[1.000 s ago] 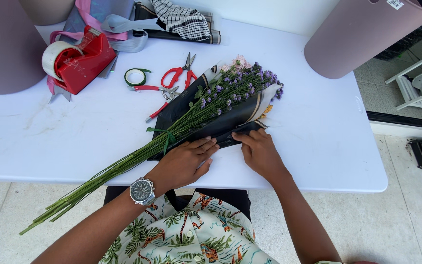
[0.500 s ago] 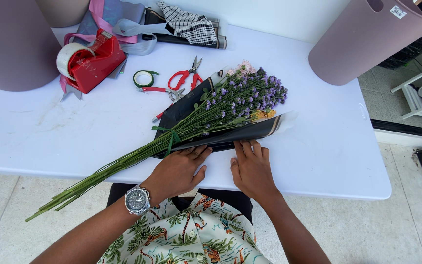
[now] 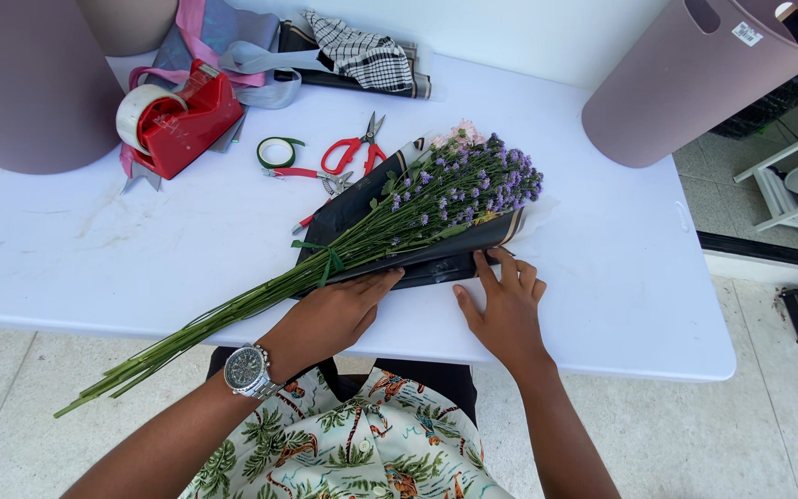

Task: The person wraps a bouquet of purple and yellow flowers in black and white paper on a table, securing the wrap with tape.

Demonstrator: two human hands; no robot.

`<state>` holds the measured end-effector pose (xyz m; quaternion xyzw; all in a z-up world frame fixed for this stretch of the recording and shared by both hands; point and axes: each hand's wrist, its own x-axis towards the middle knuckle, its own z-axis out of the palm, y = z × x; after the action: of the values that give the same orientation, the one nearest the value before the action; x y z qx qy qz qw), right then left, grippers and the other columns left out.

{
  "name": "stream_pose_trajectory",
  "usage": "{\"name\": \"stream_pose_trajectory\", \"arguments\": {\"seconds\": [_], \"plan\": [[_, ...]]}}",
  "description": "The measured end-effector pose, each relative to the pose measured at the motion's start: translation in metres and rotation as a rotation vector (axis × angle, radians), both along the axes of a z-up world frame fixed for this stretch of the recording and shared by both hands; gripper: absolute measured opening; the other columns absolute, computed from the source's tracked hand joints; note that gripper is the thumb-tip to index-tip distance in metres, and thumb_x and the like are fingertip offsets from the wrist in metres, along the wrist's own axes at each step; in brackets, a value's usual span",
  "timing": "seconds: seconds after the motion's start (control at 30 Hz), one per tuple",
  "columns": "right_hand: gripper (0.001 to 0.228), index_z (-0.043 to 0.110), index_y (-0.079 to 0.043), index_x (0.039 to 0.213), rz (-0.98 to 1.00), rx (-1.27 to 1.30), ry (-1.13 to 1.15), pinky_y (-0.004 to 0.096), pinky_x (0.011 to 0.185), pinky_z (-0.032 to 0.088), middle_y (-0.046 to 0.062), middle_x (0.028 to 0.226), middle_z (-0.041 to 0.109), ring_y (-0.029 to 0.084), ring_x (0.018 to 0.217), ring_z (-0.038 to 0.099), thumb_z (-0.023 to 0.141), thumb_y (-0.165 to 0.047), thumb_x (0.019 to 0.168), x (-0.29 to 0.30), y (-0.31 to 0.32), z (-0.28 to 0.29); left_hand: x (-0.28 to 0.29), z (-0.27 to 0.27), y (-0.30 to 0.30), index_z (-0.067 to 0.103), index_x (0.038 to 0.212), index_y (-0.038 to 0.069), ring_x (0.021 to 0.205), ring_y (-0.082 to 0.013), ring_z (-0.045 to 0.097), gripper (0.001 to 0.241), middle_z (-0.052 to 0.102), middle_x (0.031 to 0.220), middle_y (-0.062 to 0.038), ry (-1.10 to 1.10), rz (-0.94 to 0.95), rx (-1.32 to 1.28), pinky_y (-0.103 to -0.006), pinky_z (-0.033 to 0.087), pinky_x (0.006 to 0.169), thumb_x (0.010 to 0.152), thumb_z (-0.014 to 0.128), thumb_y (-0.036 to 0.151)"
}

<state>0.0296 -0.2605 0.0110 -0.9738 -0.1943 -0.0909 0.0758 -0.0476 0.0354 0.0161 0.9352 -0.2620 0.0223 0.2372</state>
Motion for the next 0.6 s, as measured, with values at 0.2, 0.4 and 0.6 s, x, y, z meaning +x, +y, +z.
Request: {"name": "stream_pose_trajectory", "arguments": {"seconds": [0.2, 0.4, 0.6], "plan": [[0.026, 0.076, -0.033, 0.122, 0.333, 0.014, -0.518, 0.043, 0.090, 0.030, -0.006, 0.122, 0.067, 0.023, 0.126, 0.050, 0.072, -0.036, 0.096, -0.007, 0.019, 0.036, -0.003, 0.013, 0.013, 0.053, 0.148, 0.012, 0.108, -0.0235, 0.060, 0.046, 0.063, 0.133, -0.013, -0.584, 0.016, 0.333, -0.0365, 0.048, 0.087, 0.102, 0.057, 0.008], [0.017, 0.077, -0.025, 0.111, 0.465, 0.017, -0.607, 0.040, 0.086, 0.039, -0.003, 0.117, 0.069, 0.024, 0.117, 0.056, 0.074, -0.028, 0.095, 0.013, 0.029, 0.027, 0.034, 0.004, 0.005, 0.068, 0.132, 0.016, 0.114, -0.0256, 0.058, 0.035, 0.067, 0.131, -0.007, -0.580, 0.198, 0.147, -0.0368, 0.046, 0.084, 0.097, 0.067, 0.015], [0.015, 0.075, -0.020, 0.106, 0.516, 0.067, -0.647, 0.036, 0.077, 0.040, -0.001, 0.104, 0.072, 0.024, 0.106, 0.061, 0.073, -0.013, 0.092, 0.013, 0.038, 0.035, 0.048, 0.007, -0.017, 0.067, 0.134, 0.013, 0.081, -0.0213, 0.070, 0.036, 0.076, 0.093, -0.009, -0.442, 0.273, -0.194, -0.0314, 0.051, 0.069, 0.098, 0.070, 0.017]]}}
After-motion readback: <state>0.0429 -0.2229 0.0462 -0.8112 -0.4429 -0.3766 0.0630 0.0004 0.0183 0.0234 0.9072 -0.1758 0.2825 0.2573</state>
